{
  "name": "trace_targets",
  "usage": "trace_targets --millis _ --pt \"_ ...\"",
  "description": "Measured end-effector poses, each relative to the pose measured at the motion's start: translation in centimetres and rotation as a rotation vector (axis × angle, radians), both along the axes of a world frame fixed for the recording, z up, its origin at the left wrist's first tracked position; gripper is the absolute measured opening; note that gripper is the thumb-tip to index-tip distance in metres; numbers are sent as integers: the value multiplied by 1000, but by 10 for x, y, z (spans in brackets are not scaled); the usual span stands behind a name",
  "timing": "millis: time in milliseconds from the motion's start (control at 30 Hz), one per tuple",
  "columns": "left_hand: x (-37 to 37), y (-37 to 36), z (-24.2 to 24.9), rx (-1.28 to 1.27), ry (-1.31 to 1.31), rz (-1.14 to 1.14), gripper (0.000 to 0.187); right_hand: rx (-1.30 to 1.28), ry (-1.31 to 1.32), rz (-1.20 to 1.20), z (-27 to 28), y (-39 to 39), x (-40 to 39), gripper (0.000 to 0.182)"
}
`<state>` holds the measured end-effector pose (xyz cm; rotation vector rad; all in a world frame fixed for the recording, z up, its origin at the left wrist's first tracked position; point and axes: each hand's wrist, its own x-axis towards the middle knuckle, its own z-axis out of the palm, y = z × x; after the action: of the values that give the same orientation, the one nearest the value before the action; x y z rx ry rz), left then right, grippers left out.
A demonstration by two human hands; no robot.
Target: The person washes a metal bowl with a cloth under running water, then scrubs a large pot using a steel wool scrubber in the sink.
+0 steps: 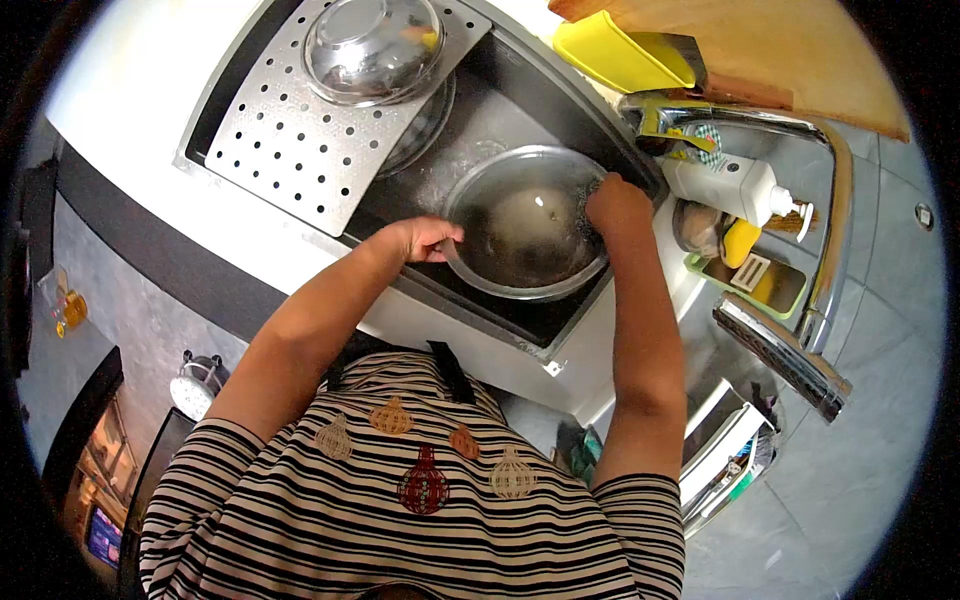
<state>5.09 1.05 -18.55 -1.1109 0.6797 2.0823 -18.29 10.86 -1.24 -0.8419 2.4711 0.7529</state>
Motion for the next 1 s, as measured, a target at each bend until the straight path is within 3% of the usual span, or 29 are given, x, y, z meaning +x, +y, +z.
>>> trace_targets --millis 167,233,300,400,467,500,567,633,667,733,767,833,1000 --pt "-3 -3 6 9 -58 94 13 -183 114 -78 11 21 24 29" --pt "0 -2 14 20 46 45 9 -228 114 -96 11 30 27 31" --pt "2 -1 26 -9 93 82 16 -273 121 -116 10 40 27 34" --pt "-3 -2 38 -289 152 185 37 -315 -13 -195 7 61 15 41" --pt "-6 -7 42 -334 151 170 40 -662 -101 -8 1 73 4 50" --pt "-6 -10 44 -382 147 153 43 -665 -104 -6 2 71 -4 50" --pt "-4 -9 39 -422 181 169 33 -972 198 -80 9 56 -23 52" --pt "-6 -5 21 -423 145 185 30 -1309 266 -136 28 28 -24 51" --pt "-6 -8 37 -422 142 185 28 -1306 274 -138 34 15 -24 51" --pt "-7 -7 34 -438 158 166 29 -1573 71 -150 41 -5 -24 42" --pt "-6 -8 32 -458 166 153 29 -1573 72 -151 40 -2 -31 42" --pt "-5 -6 16 -510 185 154 35 -1656 -240 -380 41 5 -45 36" --pt "-4 -5 3 -685 158 29 44 -1644 -152 -289 23 14 -14 30"
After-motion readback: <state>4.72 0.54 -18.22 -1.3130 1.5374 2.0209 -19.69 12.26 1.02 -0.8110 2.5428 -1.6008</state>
